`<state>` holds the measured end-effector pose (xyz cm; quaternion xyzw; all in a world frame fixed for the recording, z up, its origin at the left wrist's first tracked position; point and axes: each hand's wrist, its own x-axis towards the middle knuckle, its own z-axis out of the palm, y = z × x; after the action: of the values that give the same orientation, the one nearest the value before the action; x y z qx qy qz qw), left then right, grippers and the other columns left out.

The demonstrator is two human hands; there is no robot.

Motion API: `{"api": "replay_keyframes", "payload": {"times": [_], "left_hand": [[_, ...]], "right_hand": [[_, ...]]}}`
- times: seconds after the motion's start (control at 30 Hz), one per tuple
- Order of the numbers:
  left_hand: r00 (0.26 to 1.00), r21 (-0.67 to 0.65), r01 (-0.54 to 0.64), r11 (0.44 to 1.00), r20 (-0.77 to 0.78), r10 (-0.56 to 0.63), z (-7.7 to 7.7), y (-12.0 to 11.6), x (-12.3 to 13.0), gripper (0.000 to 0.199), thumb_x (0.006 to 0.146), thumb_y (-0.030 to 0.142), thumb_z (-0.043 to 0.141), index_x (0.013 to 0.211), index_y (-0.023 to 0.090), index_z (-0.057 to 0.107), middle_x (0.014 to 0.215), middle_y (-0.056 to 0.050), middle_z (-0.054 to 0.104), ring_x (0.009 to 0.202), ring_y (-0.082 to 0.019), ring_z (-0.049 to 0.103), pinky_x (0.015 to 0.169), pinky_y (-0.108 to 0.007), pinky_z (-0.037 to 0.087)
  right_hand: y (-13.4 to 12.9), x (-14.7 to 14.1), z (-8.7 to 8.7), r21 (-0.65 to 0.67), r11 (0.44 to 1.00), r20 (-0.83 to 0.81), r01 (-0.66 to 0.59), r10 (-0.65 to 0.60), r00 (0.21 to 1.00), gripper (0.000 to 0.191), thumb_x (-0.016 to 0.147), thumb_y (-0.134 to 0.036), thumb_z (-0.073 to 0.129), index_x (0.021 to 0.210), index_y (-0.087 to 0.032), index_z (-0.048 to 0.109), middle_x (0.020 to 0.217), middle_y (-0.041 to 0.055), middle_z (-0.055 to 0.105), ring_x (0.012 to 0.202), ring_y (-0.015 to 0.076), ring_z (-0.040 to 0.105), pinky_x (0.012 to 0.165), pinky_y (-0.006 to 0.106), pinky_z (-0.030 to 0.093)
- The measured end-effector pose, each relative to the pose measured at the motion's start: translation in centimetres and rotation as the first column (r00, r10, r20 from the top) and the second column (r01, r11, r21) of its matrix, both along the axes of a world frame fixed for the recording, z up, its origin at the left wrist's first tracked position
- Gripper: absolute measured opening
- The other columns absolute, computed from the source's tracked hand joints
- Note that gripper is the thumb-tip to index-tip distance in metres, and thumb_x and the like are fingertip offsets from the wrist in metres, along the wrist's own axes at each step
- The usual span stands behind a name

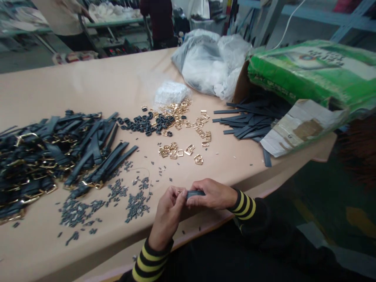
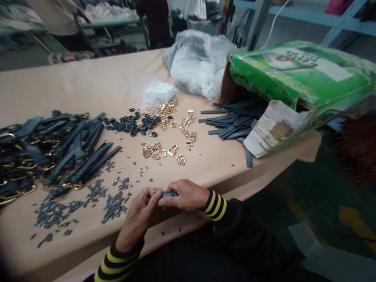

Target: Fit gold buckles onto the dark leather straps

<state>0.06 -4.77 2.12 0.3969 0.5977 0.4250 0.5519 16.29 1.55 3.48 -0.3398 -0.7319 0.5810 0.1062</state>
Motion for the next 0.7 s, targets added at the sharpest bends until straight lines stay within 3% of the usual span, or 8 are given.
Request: {"api": "replay_keyframes", "payload": {"times": [0.07, 0.2, 0.27, 0.4, 0.53, 0.57, 0.63, 0.7], "left_hand": [[1.0, -0.001, -0.018, 1.0, -0.011, 0.018, -0.2, 0.0, 0.2, 0.024, 0.077, 0.036, 0.058, 0.067, 0.017, 0.047, 0.053, 0.003, 0.054, 0.052, -0.01, 0.05, 0.056, -0.023, 0.038], [0.961, -0.116, 0.006, 0.993, 0.276, 0.026, -0.6, -0.1, -0.2, 0.024, 0.08, 0.039, 0.053, 0.071, 0.018, 0.046, 0.055, 0.003, 0.055, 0.053, -0.01, 0.051, 0.055, -0.022, 0.039], [0.936, -0.141, 0.083, 0.987, 0.35, -0.029, -0.8, 0.2, -0.8, 0.022, 0.081, 0.039, 0.052, 0.075, 0.019, 0.047, 0.059, 0.003, 0.056, 0.054, -0.01, 0.052, 0.056, -0.022, 0.04], [0.959, -0.065, 0.215, 0.974, 0.205, -0.198, -0.8, 1.3, -2.4, 0.02, 0.078, 0.036, 0.057, 0.079, 0.017, 0.051, 0.054, 0.003, 0.056, 0.052, -0.011, 0.053, 0.057, -0.024, 0.041], [0.985, -0.038, 0.16, 0.986, 0.064, -0.158, -0.8, 2.5, -3.6, 0.021, 0.08, 0.035, 0.055, 0.071, 0.016, 0.054, 0.054, 0.001, 0.057, 0.05, -0.01, 0.051, 0.056, -0.023, 0.041], [0.991, -0.042, 0.125, 0.991, 0.056, -0.123, -0.9, 2.7, -3.7, 0.022, 0.08, 0.036, 0.055, 0.071, 0.015, 0.054, 0.055, 0.0, 0.058, 0.05, -0.01, 0.05, 0.054, -0.022, 0.04], [0.998, -0.053, 0.048, 0.997, 0.039, -0.046, -1.0, 3.0, -3.7, 0.024, 0.08, 0.037, 0.054, 0.07, 0.015, 0.055, 0.055, 0.0, 0.059, 0.048, -0.01, 0.05, 0.051, -0.022, 0.04], [1.0, -0.064, 0.006, 0.998, 0.003, -0.005, -1.1, 3.1, -3.6, 0.026, 0.079, 0.039, 0.054, 0.068, 0.015, 0.055, 0.051, 0.0, 0.058, 0.046, -0.01, 0.05, 0.05, -0.022, 0.041]], "right_hand": [[0.1, -0.3, -0.4, -0.044, 0.999, -0.034, 0.022, -0.024, 0.999, 0.028, 0.082, -0.036, 0.051, 0.073, -0.011, 0.058, 0.057, -0.0015, 0.054, 0.05, 0.0068, 0.045, 0.048, 0.017, 0.034], [0.8, -0.6, -0.6, -0.024, 1.0, -0.065, -0.019, 0.018, 0.998, 0.024, 0.082, -0.032, 0.052, 0.069, -0.012, 0.057, 0.054, -0.0021, 0.055, 0.047, 0.0062, 0.046, 0.048, 0.016, 0.035], [1.2, -0.8, -0.5, 0.013, 0.998, -0.043, -0.057, 0.057, 0.997, 0.021, 0.081, -0.03, 0.053, 0.071, -0.012, 0.058, 0.053, -0.0023, 0.055, 0.047, 0.0064, 0.047, 0.048, 0.016, 0.035], [2.5, -1.7, 0.2, 0.272, 0.955, 0.091, -0.12, 0.099, 0.991, 0.017, 0.074, -0.03, 0.062, 0.076, -0.013, 0.062, 0.056, -0.0015, 0.056, 0.05, 0.0077, 0.047, 0.047, 0.017, 0.031], [7.1, -3.7, 1.5, 0.368, 0.859, 0.181, -0.355, 0.309, 0.934, 0.016, 0.075, -0.031, 0.063, 0.08, -0.015, 0.064, 0.063, -0.0015, 0.061, 0.055, 0.0077, 0.052, 0.052, 0.016, 0.036], [8.8, -4.5, 1.8, 0.406, 0.853, 0.199, -0.327, 0.267, 0.943, 0.014, 0.076, -0.029, 0.062, 0.08, -0.016, 0.064, 0.068, -0.0011, 0.063, 0.059, 0.0077, 0.054, 0.055, 0.016, 0.038], [12.3, -6.4, 1.9, 0.557, 0.826, 0.245, -0.086, -0.064, 0.967, 0.013, 0.08, -0.026, 0.057, 0.083, -0.015, 0.064, 0.077, 0.0032, 0.065, 0.068, 0.0115, 0.057, 0.063, 0.021, 0.041], [15.4, -8.5, 1.5, 0.622, 0.782, 0.25, 0.033, -0.239, 0.938, 0.019, 0.084, -0.024, 0.051, 0.09, -0.01, 0.062, 0.088, 0.0121, 0.064, 0.081, 0.0188, 0.058, 0.07, 0.029, 0.043]]}}
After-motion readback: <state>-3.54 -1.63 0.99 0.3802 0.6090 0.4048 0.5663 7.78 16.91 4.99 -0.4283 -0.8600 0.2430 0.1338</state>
